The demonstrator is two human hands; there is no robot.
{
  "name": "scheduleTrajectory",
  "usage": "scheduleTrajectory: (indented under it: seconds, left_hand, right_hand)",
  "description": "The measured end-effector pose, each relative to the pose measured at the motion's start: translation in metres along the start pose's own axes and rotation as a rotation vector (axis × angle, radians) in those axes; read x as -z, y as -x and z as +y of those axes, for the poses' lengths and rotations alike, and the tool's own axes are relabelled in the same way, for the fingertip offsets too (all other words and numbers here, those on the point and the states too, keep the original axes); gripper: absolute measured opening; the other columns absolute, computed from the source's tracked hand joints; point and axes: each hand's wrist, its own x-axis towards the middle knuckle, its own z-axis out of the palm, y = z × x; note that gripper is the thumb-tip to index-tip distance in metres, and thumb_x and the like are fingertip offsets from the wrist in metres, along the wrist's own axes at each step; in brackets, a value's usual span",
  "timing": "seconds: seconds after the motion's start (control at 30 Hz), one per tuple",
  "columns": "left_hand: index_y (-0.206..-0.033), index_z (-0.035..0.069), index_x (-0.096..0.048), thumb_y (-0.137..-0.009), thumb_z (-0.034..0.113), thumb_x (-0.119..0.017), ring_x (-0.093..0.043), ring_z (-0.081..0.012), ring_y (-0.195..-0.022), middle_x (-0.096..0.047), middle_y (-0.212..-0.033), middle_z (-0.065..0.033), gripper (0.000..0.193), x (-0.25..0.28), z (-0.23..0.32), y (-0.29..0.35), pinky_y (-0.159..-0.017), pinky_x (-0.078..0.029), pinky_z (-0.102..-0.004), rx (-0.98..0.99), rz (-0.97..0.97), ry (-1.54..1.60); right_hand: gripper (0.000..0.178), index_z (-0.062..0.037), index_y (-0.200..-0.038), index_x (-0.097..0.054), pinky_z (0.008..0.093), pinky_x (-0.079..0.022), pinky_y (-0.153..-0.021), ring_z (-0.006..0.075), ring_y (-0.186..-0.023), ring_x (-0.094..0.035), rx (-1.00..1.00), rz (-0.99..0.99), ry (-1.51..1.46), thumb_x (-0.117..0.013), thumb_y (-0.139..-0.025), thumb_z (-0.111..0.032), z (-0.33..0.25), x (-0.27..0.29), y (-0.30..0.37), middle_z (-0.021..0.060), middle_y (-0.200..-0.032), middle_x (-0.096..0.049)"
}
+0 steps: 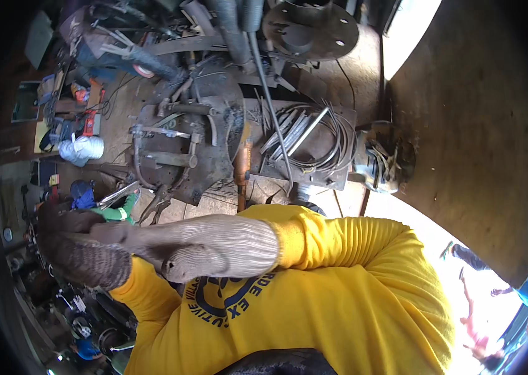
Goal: The person works on a large mechanical assembly, using a hammer and wrench to loosen and adjust components. They repeatedly strike parts and reposition tools while another person works nearby on separate metal rods.
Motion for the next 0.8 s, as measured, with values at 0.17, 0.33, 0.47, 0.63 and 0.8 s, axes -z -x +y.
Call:
scheduleTrajectory:
  seconds: [0.17,0.33,0.47,0.63,0.8]
  left_hand:
    - [-0.126,-0.010,-0.061,-0.106,0.061,-0.038,-0.065,-0.0224,-0.064,-0.071,-0.098,-0.0188,0.077,-0.024,-0.007,0.001,-0.051,-0.050,-0.0325,-0.141,0.102,-0.164]
    - [-0.123,-0.010,-0.063,-0.105,0.056,-0.044,-0.065,-0.0232,-0.061,-0.071,-0.100,-0.0193,0.071,-0.016,0.010,-0.010,-0.049,-0.050,-0.0341,0.021,0.024,0.077]
    - [-0.119,-0.006,-0.065,-0.105,0.044,-0.050,-0.070,-0.0261,-0.063,-0.072,-0.102,-0.0186,0.054,0.047,-0.045,-0.067,-0.051,-0.056,-0.0360,-0.029,0.300,-0.119]
    - [-0.115,-0.003,-0.067,-0.104,0.032,-0.055,-0.073,-0.0245,-0.074,-0.073,-0.102,-0.0163,0.038,0.087,-0.065,-0.118,-0.067,-0.062,-0.0353,0.205,0.272,0.004]
    - [-0.118,0.003,-0.068,-0.103,0.025,-0.063,-0.068,-0.0223,-0.105,-0.070,-0.117,-0.0123,0.028,0.100,-0.148,-0.156,-0.092,-0.057,-0.0369,0.470,0.141,0.508]
  right_hand:
    - [0.065,-0.0021,-0.156,-0.039,0.0331,-0.048,-0.105,0.0200,-0.124,-0.060,-0.070,-0.030,-0.050,-0.054,-0.105,-0.038,0.022,0.014,0.022,0.0175,-0.141,-0.059]
    - [0.052,-0.0015,-0.153,-0.043,0.0334,-0.044,-0.110,0.0191,-0.128,-0.057,-0.173,-0.101,0.010,-0.053,-0.107,-0.025,0.016,0.026,0.041,0.0154,-0.146,-0.055]
    - [0.046,-0.0051,-0.148,-0.051,0.0306,-0.046,-0.105,0.0139,-0.119,-0.059,-0.587,0.044,-0.411,-0.062,-0.105,-0.014,0.041,0.051,0.090,0.0067,-0.132,-0.064]
    - [0.052,-0.0002,-0.146,-0.050,0.0325,-0.044,-0.105,0.0178,-0.117,-0.059,-0.685,0.518,0.013,-0.065,-0.103,-0.025,0.077,0.102,0.155,0.0086,-0.126,-0.065]
    - [0.048,0.0017,-0.143,-0.052,0.0296,-0.048,-0.095,0.0146,-0.105,-0.061,-0.782,0.642,0.145,-0.062,-0.104,-0.026,0.095,0.117,0.159,0.0058,-0.118,-0.066]
